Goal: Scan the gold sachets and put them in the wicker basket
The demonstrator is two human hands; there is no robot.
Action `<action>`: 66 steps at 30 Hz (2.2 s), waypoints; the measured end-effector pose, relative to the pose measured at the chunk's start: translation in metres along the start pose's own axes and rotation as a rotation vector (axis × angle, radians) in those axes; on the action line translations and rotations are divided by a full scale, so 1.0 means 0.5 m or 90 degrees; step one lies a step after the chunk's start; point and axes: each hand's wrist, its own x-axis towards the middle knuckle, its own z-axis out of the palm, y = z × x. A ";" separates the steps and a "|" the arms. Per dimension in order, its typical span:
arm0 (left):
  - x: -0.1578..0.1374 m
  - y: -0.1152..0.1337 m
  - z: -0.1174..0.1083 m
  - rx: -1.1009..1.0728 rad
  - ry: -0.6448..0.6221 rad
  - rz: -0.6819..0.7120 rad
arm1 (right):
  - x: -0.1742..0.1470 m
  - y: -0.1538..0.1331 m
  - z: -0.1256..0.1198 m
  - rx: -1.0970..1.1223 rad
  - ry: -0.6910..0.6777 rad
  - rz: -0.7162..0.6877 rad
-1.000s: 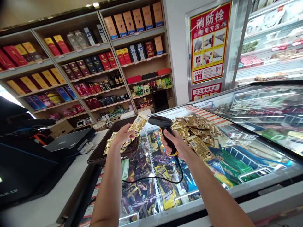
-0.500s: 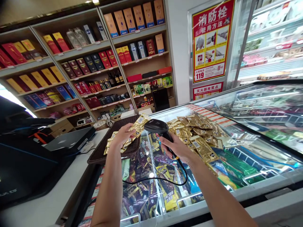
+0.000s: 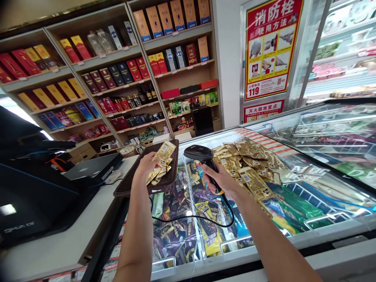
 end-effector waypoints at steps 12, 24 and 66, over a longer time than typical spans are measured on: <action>-0.018 0.067 0.044 0.128 0.102 0.169 | -0.074 -0.085 -0.012 0.194 0.260 -0.071; -0.216 0.233 0.417 0.199 -0.314 0.295 | -0.290 -0.069 -0.060 0.163 0.441 -0.084; -0.088 0.130 0.083 -0.814 -0.226 0.008 | -0.173 -0.050 0.155 0.078 0.185 0.017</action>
